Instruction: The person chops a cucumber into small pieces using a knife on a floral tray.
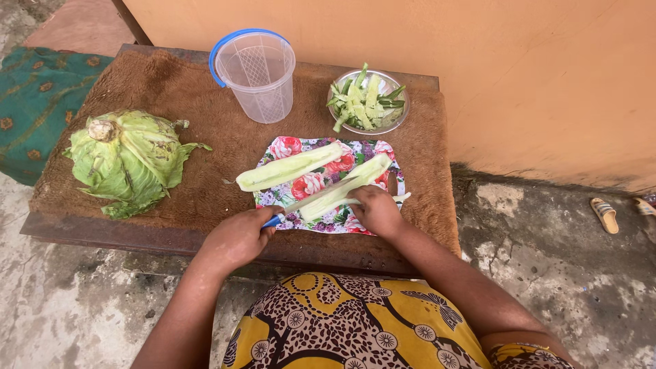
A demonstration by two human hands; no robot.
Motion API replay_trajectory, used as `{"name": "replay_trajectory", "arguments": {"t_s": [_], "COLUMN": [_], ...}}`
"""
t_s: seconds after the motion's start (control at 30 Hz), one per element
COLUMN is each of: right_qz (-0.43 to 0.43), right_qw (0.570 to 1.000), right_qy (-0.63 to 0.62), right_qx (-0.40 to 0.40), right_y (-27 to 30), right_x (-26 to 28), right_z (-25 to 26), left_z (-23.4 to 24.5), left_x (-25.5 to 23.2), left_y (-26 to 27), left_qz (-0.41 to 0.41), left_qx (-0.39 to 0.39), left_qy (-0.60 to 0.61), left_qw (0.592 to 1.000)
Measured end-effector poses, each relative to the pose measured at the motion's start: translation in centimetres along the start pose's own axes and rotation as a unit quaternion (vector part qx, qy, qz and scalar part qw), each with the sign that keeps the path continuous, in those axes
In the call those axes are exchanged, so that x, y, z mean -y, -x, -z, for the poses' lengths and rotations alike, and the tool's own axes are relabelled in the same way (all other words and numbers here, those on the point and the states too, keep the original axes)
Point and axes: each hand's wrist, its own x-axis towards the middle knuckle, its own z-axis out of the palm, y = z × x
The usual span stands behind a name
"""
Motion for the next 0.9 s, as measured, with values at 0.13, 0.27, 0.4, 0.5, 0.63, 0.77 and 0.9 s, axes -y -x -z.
{"name": "replay_trajectory", "arguments": {"t_s": [0.13, 0.27, 0.4, 0.5, 0.63, 0.77, 0.9], "right_qz": [-0.018, -0.013, -0.008, 0.033, 0.053, 0.061, 0.121], "right_qw": [0.999, 0.989, 0.995, 0.993, 0.989, 0.988, 0.977], "right_qy": [0.026, 0.149, 0.103, 0.081, 0.090, 0.105, 0.124], "right_qx": [0.021, 0.020, -0.008, -0.084, -0.104, -0.092, -0.124], "right_y": [-0.1, 0.3, 1.7, 2.7, 3.6, 3.7, 3.4], "right_x": [1.2, 1.6, -0.4, -1.2, -2.3, -2.6, -1.6], "right_z": [1.0, 2.5, 2.0, 1.3, 0.8, 0.4, 1.2], "left_z": [-1.2, -1.4, -0.9, 0.1, 2.7, 6.4, 5.8], "left_x": [-0.9, -2.0, -2.3, -2.2, -2.1, -0.6, -0.4], "left_y": [1.0, -0.1, -1.9, -3.6, -5.0, -4.7, -4.3], "left_qz": [0.056, 0.045, 0.031, -0.005, -0.028, 0.037, 0.019], "left_qx": [0.052, 0.031, 0.053, 0.047, 0.068, 0.171, 0.137], "left_qy": [-0.007, -0.015, -0.079, -0.059, -0.083, -0.142, -0.147], "left_qw": [0.997, 0.998, 0.995, 0.997, 0.994, 0.974, 0.979]}}
